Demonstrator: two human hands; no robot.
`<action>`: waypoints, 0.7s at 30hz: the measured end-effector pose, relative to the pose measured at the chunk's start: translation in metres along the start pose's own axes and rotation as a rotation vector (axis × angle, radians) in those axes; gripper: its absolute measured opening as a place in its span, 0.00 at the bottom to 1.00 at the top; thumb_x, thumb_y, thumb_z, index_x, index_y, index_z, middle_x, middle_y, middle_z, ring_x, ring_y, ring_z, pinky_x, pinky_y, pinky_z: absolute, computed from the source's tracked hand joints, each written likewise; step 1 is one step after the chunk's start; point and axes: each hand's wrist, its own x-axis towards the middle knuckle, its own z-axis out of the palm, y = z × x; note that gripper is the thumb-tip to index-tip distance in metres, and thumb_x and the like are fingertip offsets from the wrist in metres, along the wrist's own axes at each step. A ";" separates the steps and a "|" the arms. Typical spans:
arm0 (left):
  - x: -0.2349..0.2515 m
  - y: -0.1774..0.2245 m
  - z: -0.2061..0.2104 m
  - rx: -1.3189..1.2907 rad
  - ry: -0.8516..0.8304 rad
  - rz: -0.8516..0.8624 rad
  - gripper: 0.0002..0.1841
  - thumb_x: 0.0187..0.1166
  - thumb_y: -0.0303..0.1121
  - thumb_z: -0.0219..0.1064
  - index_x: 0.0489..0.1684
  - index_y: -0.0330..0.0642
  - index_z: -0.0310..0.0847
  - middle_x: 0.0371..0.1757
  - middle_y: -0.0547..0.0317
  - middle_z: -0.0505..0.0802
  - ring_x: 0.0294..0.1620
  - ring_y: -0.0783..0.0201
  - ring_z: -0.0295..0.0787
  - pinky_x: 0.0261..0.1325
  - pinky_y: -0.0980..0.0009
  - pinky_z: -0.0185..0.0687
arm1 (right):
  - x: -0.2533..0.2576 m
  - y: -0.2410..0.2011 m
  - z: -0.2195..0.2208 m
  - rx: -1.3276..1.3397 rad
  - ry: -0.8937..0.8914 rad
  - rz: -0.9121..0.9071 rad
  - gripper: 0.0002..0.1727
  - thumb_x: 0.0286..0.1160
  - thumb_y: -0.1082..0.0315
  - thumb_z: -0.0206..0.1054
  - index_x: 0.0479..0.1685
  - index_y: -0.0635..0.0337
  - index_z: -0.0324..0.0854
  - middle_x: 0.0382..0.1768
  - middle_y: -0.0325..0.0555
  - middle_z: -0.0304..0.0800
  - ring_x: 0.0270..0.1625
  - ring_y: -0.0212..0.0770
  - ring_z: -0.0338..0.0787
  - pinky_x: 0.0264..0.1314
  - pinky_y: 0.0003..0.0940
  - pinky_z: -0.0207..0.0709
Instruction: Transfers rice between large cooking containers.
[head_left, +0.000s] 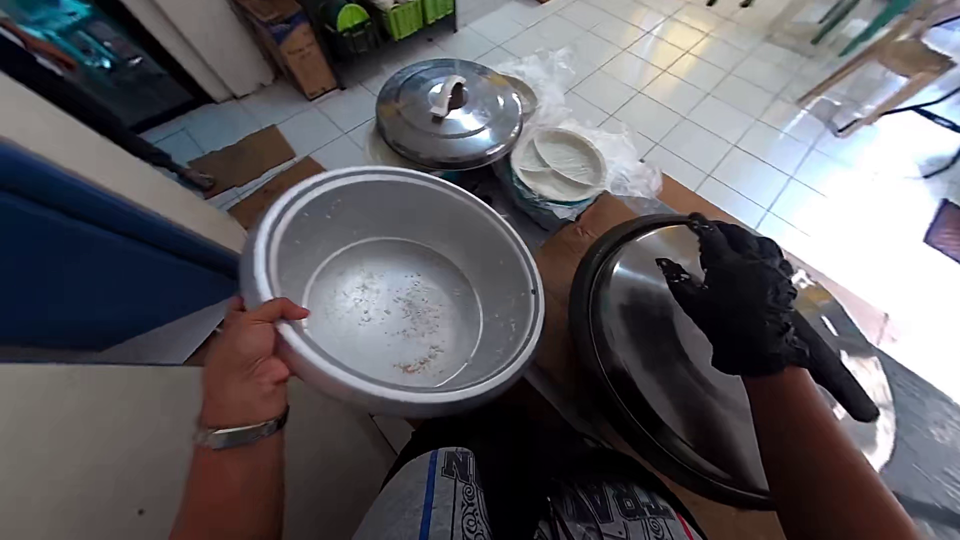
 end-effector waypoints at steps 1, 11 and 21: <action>0.000 0.009 -0.015 0.007 0.025 0.037 0.34 0.64 0.14 0.64 0.75 0.49 0.68 0.54 0.57 0.87 0.45 0.66 0.90 0.38 0.65 0.90 | 0.006 -0.012 0.003 0.030 -0.002 -0.069 0.35 0.76 0.52 0.69 0.83 0.57 0.73 0.75 0.69 0.78 0.74 0.77 0.76 0.66 0.79 0.69; 0.071 0.014 -0.115 0.175 0.274 0.245 0.38 0.52 0.10 0.69 0.71 0.42 0.71 0.58 0.54 0.85 0.50 0.67 0.86 0.47 0.63 0.87 | 0.067 -0.141 0.090 0.412 -0.399 -0.383 0.21 0.78 0.63 0.72 0.68 0.60 0.85 0.65 0.61 0.88 0.61 0.63 0.88 0.63 0.66 0.78; 0.234 -0.012 -0.153 0.213 0.350 0.075 0.37 0.45 0.11 0.74 0.66 0.37 0.76 0.59 0.42 0.87 0.54 0.50 0.86 0.49 0.47 0.85 | 0.146 -0.254 0.127 0.775 -0.484 0.011 0.22 0.80 0.70 0.68 0.73 0.58 0.80 0.64 0.50 0.88 0.59 0.35 0.87 0.63 0.35 0.81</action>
